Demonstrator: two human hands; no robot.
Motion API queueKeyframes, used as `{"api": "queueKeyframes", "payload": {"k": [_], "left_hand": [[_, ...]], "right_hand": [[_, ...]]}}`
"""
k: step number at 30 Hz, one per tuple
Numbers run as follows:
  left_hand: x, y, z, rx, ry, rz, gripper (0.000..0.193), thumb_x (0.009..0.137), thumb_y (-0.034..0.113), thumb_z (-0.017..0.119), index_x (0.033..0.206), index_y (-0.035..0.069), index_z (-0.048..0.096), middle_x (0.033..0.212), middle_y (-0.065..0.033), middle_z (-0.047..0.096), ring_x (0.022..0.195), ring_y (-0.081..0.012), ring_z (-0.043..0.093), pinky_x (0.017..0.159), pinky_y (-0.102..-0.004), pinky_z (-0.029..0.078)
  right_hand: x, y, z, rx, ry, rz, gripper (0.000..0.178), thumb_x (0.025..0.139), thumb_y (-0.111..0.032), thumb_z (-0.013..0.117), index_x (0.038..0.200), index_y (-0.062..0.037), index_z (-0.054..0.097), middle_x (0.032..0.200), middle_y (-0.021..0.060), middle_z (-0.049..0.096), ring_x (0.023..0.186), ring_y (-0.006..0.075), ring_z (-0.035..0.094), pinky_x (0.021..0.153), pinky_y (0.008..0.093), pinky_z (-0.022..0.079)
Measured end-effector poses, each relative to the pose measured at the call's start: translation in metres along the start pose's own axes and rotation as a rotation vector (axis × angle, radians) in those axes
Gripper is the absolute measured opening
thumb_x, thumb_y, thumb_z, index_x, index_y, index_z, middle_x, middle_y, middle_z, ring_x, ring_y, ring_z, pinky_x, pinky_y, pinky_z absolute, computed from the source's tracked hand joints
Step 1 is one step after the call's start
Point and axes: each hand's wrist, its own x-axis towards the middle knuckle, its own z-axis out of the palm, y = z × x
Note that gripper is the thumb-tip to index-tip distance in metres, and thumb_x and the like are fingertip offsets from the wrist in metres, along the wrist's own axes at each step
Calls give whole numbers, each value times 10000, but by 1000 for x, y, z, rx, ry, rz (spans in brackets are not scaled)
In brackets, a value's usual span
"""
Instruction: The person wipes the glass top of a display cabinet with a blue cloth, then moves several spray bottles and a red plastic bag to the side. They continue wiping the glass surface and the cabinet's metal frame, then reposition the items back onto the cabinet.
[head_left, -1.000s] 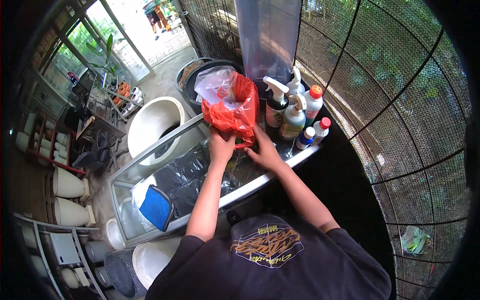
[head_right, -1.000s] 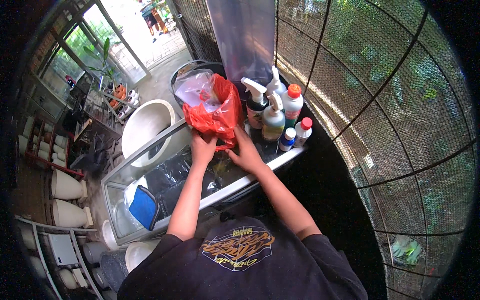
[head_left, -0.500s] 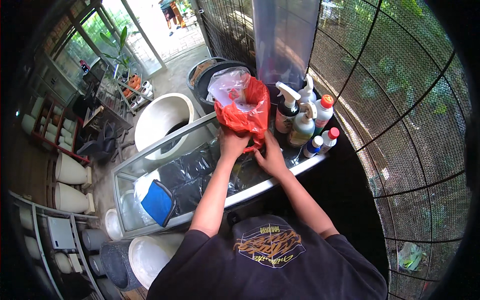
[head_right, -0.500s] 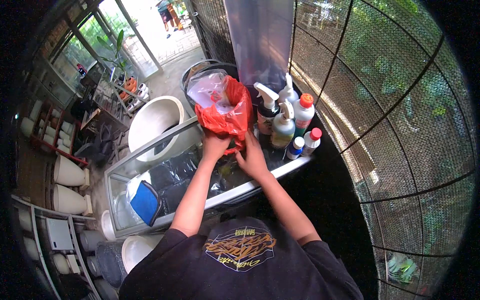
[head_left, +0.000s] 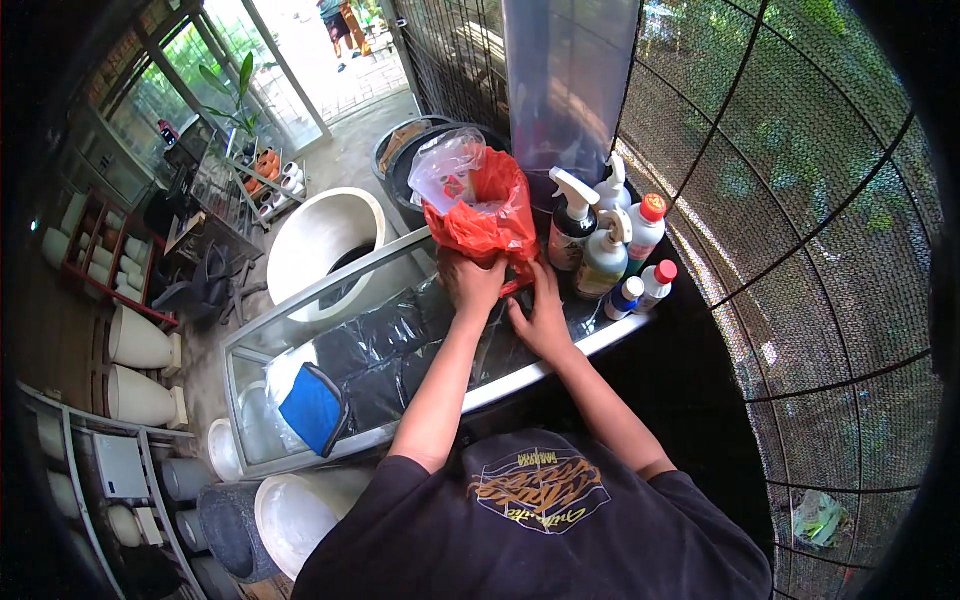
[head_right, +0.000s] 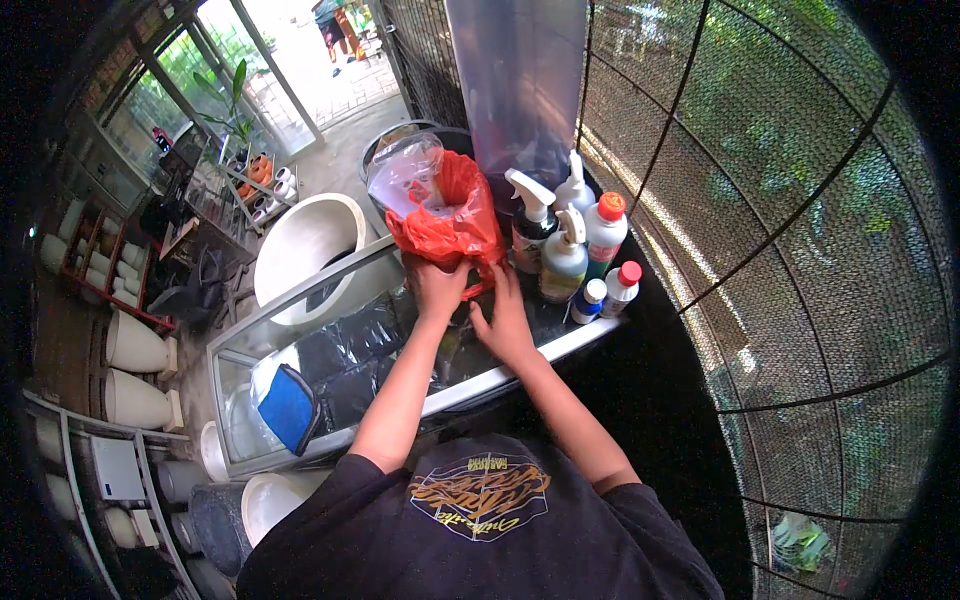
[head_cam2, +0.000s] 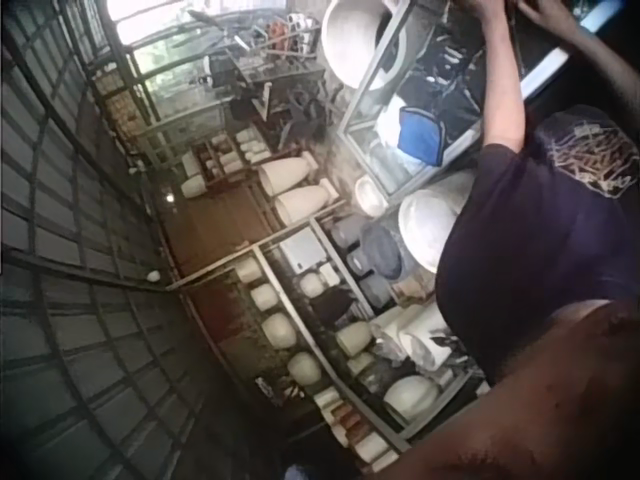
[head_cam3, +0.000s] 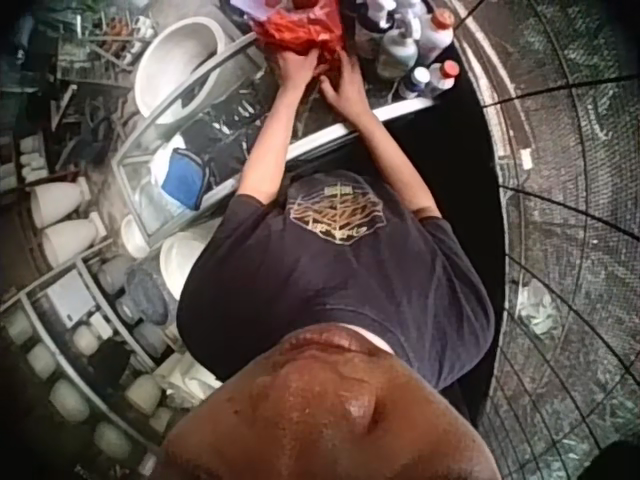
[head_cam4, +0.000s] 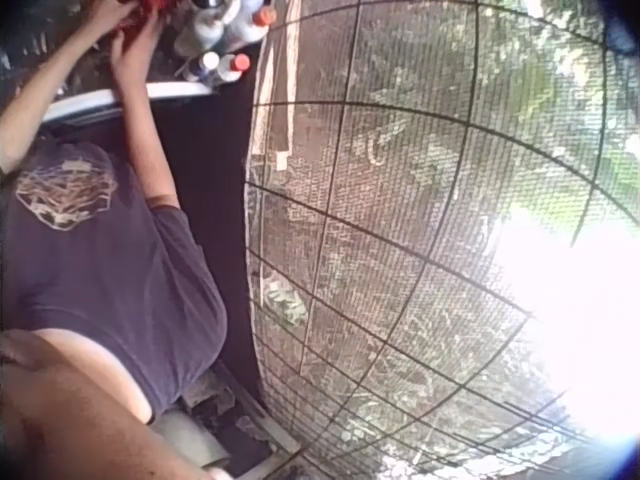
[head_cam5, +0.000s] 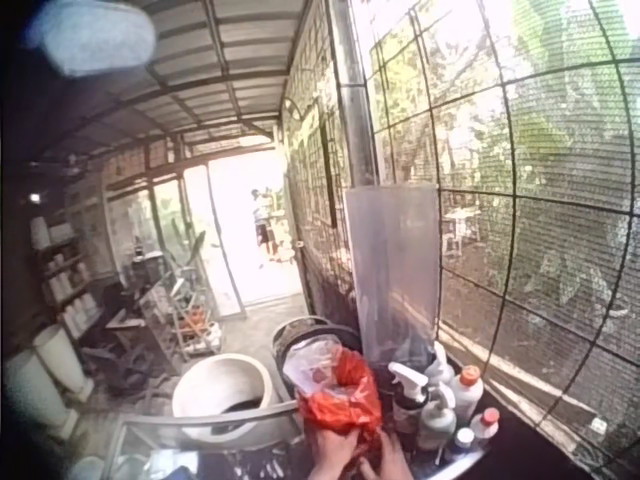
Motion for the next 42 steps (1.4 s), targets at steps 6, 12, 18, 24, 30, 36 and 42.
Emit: {"api": "queueKeyframes", "payload": {"k": [6, 12, 18, 24, 30, 36, 42], "left_hand": [[10, -9, -43, -406, -146, -49, 1296, 669, 430, 925, 1489, -87, 65, 1482, -373, 208, 1387, -464, 324, 1163, -495, 274], [47, 21, -100, -124, -80, 263, 1134, 667, 383, 929, 1487, 24, 235, 1523, -319, 178, 1445, -469, 217, 1190, -505, 230], [64, 34, -105, -82, -210, 289, 689, 633, 208, 920, 1209, 100, 557, 1406, -264, 321, 1302, -477, 413, 1097, -508, 381], [63, 35, -98, -28, -203, 260, 691, 638, 98, 883, 1225, 78, 519, 1376, -264, 320, 1285, -497, 416, 1075, -508, 398], [56, 30, -90, -35, -167, 274, 947, 674, 135, 887, 1421, 68, 310, 1438, -277, 270, 1346, -470, 381, 1106, -508, 377], [34, -17, -88, -565, -365, 112, 1051, 797, 191, 806, 1536, 31, 76, 1476, -263, 295, 1371, -390, 369, 1146, -478, 320], [90, -62, -71, -1044, -382, -549, 594, 1053, 398, 388, 1538, 84, 249, 1446, -134, 465, 1242, -261, 528, 1051, -439, 415]], "right_hand": [[1, -5, 0, -14, -33, 40, 706, 816, -83, 708, 1442, -32, 385, 1482, 289, 320, 1367, 475, 377, 1135, 474, 363], [-2, -1, 18, -365, -86, -44, 589, 831, -157, 687, 1369, -23, 488, 1444, 286, 384, 1370, 476, 363, 1142, 503, 348], [8, -6, 25, -470, -125, -13, 535, 842, -187, 672, 1328, -22, 519, 1377, 258, 462, 1308, 456, 426, 1062, 487, 412], [1, -10, 6, -51, 79, -31, 511, 808, -95, 717, 1281, -32, 533, 1321, 236, 477, 1223, 422, 485, 1025, 474, 423], [18, -47, 13, -107, 180, -89, 722, 801, -140, 764, 1425, -64, 408, 1425, 257, 389, 1310, 471, 400, 1101, 507, 373], [15, -3, 24, -340, -53, 82, 765, 847, -348, 726, 1473, -82, 376, 1445, 203, 436, 1306, 459, 410, 1071, 579, 359], [21, -8, 27, -277, -92, 188, 710, 886, -425, 688, 1430, -58, 417, 1420, 202, 481, 1318, 448, 412, 1092, 558, 316]]}}
